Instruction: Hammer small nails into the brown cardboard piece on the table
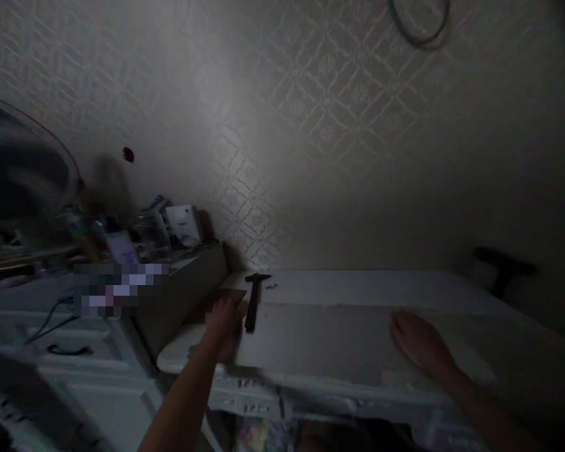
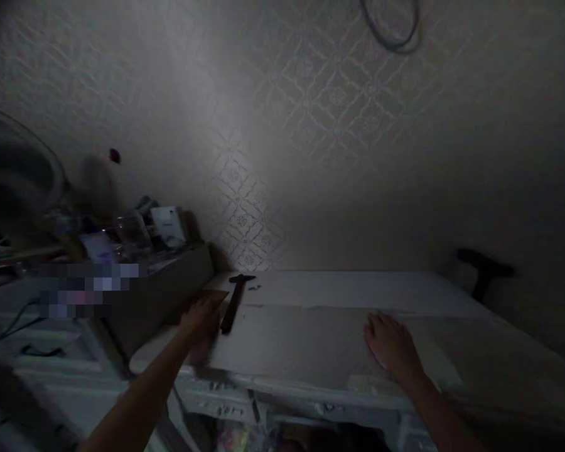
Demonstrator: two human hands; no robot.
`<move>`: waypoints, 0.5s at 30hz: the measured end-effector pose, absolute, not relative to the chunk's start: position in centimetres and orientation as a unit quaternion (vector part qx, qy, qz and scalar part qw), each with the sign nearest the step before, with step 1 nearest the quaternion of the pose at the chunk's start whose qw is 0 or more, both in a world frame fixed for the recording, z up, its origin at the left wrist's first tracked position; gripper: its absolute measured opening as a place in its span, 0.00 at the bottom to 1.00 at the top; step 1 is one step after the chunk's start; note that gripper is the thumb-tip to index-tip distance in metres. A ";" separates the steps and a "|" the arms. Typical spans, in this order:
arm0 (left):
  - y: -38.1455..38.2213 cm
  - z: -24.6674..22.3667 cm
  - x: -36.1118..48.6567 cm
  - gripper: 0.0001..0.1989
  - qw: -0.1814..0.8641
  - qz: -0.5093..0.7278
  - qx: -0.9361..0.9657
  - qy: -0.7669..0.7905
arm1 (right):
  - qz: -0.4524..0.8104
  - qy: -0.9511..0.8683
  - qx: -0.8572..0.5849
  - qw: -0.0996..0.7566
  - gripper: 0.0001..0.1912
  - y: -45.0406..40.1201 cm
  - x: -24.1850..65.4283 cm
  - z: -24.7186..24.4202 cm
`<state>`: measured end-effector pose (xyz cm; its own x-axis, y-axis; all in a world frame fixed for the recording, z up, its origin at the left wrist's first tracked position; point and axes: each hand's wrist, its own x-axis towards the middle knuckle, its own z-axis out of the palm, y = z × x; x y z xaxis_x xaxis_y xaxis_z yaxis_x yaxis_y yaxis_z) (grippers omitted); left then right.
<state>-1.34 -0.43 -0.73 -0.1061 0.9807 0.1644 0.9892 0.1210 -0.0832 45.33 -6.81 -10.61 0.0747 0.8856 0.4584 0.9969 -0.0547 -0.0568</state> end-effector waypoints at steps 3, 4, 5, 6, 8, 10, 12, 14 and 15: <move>-0.7 -0.9 -2.0 0.18 0.107 -0.001 -0.683 -0.722 | -0.158 -0.659 -0.715 0.174 0.23 -6.9 45.2 -10.5; -0.7 -0.7 -2.0 0.18 0.120 0.005 -0.693 -0.711 | -0.159 -0.659 -0.714 0.172 0.23 -6.9 45.2 -10.5; -0.7 -0.4 -1.9 0.18 0.134 0.008 -0.703 -0.698 | -0.160 -0.661 -0.713 0.171 0.23 -6.9 45.2 -10.4; -0.7 -0.1 -1.8 0.19 0.150 0.007 -0.710 -0.688 | -0.161 -0.661 -0.713 0.170 0.23 -7.0 45.2 -10.4; -0.7 0.2 -1.7 0.20 0.178 0.000 -0.720 -0.671 | -0.161 -0.662 -0.712 0.172 0.23 -6.9 45.2 -10.3; -0.9 0.3 -1.7 0.23 0.194 -0.008 -0.720 -0.666 | -0.156 -0.665 -0.709 0.172 0.23 -6.8 45.3 -10.4; -1.1 0.1 -2.0 0.24 0.190 -0.014 -0.698 -0.690 | -0.148 -0.667 -0.708 0.177 0.22 -6.8 45.3 -10.5; -1.4 0.0 -2.4 0.24 0.177 -0.026 -0.678 -0.713 | -0.139 -0.665 -0.707 0.197 0.22 -6.8 45.3 -10.6; -1.5 0.0 -2.6 0.23 0.173 -0.035 -0.673 -0.718 | -0.135 -0.661 -0.707 0.213 0.21 -6.8 45.2 -10.6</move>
<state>-2.59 -1.53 0.02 -0.0349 0.9549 0.2950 0.9789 0.0921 -0.1822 45.19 -6.79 -10.62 0.0904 0.8766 0.4726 0.9917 -0.0358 -0.1233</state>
